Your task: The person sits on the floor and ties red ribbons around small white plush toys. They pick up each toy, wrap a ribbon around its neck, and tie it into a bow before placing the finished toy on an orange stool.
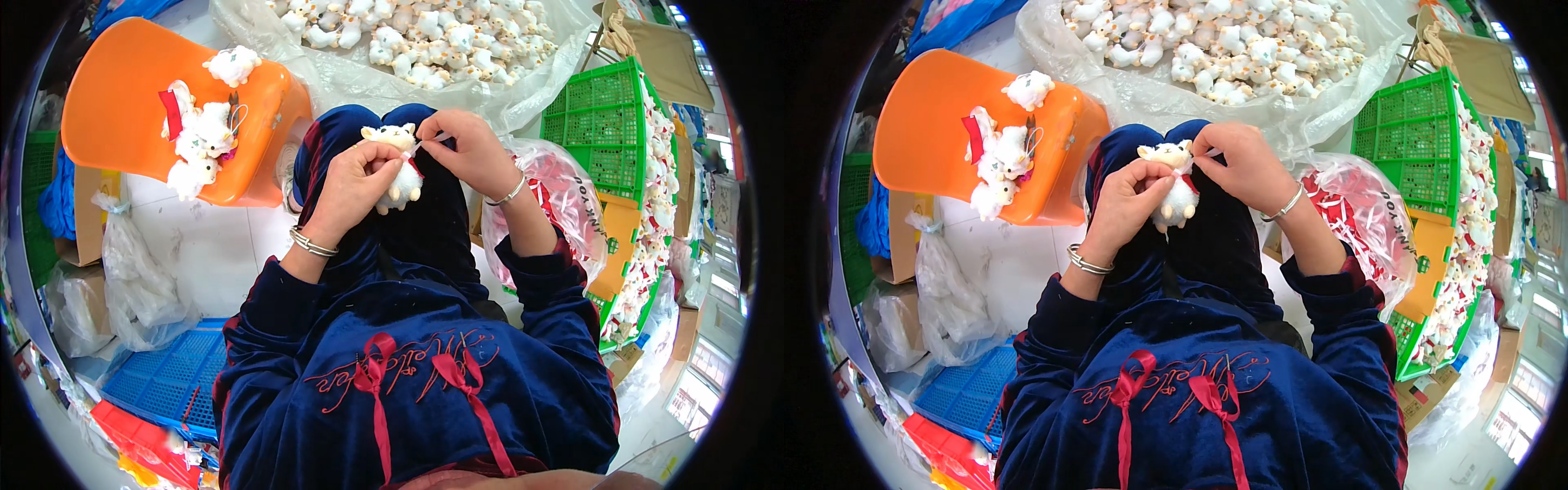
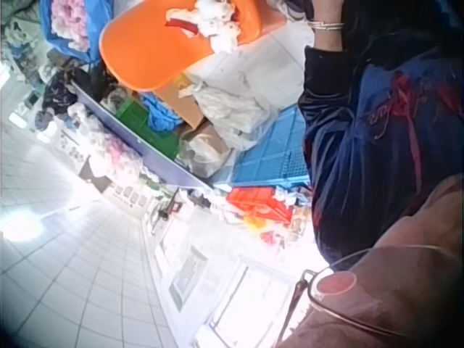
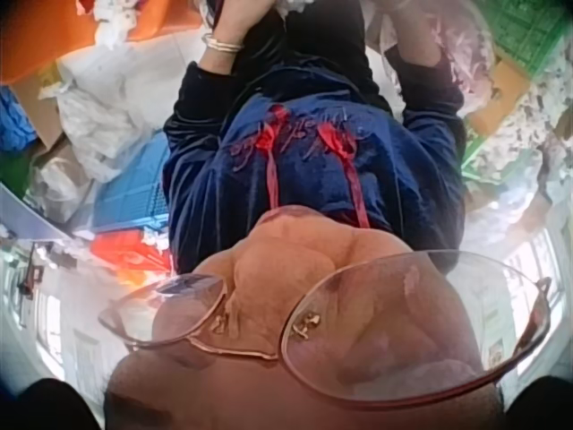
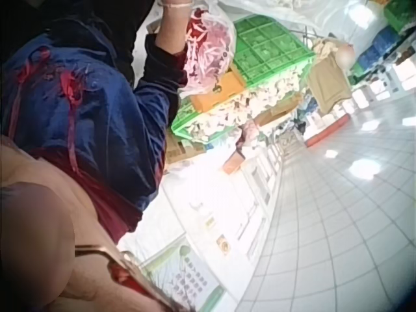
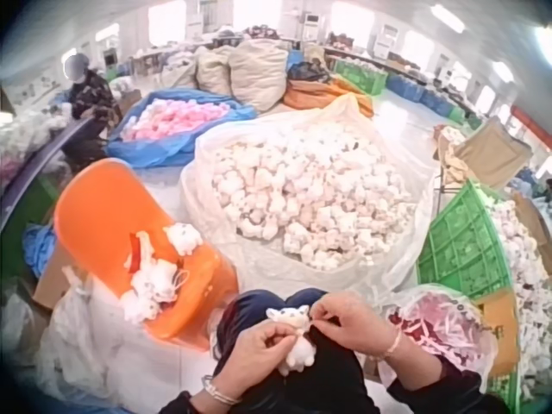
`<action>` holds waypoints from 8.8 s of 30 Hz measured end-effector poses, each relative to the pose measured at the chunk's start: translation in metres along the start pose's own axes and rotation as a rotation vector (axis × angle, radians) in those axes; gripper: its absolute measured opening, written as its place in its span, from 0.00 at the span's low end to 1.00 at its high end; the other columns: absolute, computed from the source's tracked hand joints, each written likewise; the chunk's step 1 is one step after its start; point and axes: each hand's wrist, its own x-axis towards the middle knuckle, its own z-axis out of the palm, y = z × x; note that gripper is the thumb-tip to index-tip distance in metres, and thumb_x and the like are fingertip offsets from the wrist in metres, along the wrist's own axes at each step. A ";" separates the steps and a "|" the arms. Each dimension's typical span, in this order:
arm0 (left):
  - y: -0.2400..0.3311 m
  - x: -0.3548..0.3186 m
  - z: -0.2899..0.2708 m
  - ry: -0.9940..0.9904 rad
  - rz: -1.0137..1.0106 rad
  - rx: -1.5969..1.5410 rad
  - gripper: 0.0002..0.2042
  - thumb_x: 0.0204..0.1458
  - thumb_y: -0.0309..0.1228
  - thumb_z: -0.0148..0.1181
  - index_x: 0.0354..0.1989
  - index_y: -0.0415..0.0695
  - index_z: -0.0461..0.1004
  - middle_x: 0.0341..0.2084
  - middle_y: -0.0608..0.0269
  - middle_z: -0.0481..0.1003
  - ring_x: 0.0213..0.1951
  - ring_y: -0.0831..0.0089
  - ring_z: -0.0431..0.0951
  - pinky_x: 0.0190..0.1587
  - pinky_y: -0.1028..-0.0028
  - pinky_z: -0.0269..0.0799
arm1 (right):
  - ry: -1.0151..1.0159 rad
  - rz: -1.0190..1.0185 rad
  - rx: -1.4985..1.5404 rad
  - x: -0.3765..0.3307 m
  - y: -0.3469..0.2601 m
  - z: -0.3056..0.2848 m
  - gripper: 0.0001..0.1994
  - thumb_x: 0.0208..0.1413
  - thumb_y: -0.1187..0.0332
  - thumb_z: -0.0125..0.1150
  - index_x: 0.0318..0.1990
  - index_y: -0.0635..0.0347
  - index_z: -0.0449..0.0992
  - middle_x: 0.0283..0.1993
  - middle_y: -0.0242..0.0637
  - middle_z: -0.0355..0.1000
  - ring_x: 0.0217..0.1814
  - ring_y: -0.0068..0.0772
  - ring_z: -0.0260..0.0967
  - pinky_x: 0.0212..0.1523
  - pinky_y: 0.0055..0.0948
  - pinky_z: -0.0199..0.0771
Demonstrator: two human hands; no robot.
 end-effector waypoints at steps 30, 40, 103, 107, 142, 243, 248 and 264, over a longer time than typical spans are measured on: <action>-0.005 0.001 0.001 0.024 0.091 0.031 0.08 0.59 0.29 0.64 0.41 0.36 0.81 0.31 0.67 0.77 0.30 0.84 0.75 0.34 0.80 0.73 | -0.183 0.453 0.535 -0.015 -0.004 0.027 0.07 0.59 0.71 0.69 0.39 0.64 0.77 0.34 0.24 0.74 0.35 0.11 0.68 0.36 0.15 0.70; -0.002 0.003 -0.005 -0.044 0.129 0.112 0.08 0.59 0.29 0.65 0.41 0.37 0.82 0.30 0.69 0.76 0.29 0.85 0.73 0.32 0.81 0.71 | -0.031 0.220 0.359 -0.013 -0.013 0.022 0.04 0.56 0.75 0.68 0.36 0.62 0.79 0.32 0.31 0.74 0.33 0.23 0.72 0.36 0.26 0.73; 0.008 0.014 -0.016 -0.152 -0.067 0.096 0.07 0.57 0.29 0.68 0.36 0.38 0.81 0.25 0.76 0.74 0.28 0.89 0.69 0.33 0.84 0.66 | -0.172 0.174 0.265 -0.007 -0.018 0.015 0.10 0.58 0.76 0.64 0.45 0.62 0.70 0.34 0.31 0.74 0.35 0.19 0.72 0.36 0.21 0.73; 0.008 0.015 -0.016 -0.152 -0.068 0.109 0.06 0.57 0.29 0.68 0.36 0.38 0.81 0.25 0.77 0.74 0.28 0.90 0.68 0.32 0.84 0.66 | -0.105 0.183 0.290 -0.007 -0.021 0.018 0.09 0.58 0.76 0.63 0.44 0.63 0.70 0.34 0.36 0.77 0.35 0.27 0.78 0.37 0.26 0.77; 0.019 0.014 -0.018 -0.159 0.104 0.370 0.08 0.55 0.28 0.66 0.33 0.36 0.76 0.26 0.59 0.75 0.28 0.71 0.75 0.33 0.71 0.73 | -0.293 0.218 0.321 0.010 -0.014 0.012 0.05 0.56 0.73 0.67 0.36 0.64 0.78 0.29 0.36 0.77 0.30 0.25 0.73 0.35 0.26 0.75; 0.010 0.011 -0.015 -0.100 0.086 0.124 0.10 0.58 0.30 0.67 0.43 0.37 0.84 0.31 0.66 0.82 0.34 0.83 0.78 0.38 0.79 0.74 | -0.118 0.193 0.323 -0.005 0.002 0.018 0.06 0.61 0.71 0.65 0.39 0.66 0.81 0.30 0.30 0.77 0.32 0.16 0.70 0.35 0.21 0.72; 0.011 0.011 -0.015 -0.102 0.053 0.147 0.09 0.57 0.28 0.68 0.42 0.37 0.84 0.30 0.68 0.80 0.32 0.85 0.76 0.37 0.81 0.73 | -0.096 0.302 0.422 -0.008 0.002 0.018 0.06 0.63 0.72 0.61 0.39 0.66 0.77 0.30 0.29 0.76 0.33 0.15 0.70 0.35 0.20 0.72; 0.009 0.012 -0.018 -0.153 0.039 0.139 0.08 0.57 0.28 0.67 0.42 0.38 0.83 0.28 0.73 0.75 0.30 0.87 0.70 0.34 0.83 0.68 | -0.093 0.257 0.169 -0.004 -0.027 0.013 0.07 0.59 0.70 0.66 0.38 0.65 0.78 0.31 0.34 0.71 0.31 0.21 0.68 0.32 0.26 0.70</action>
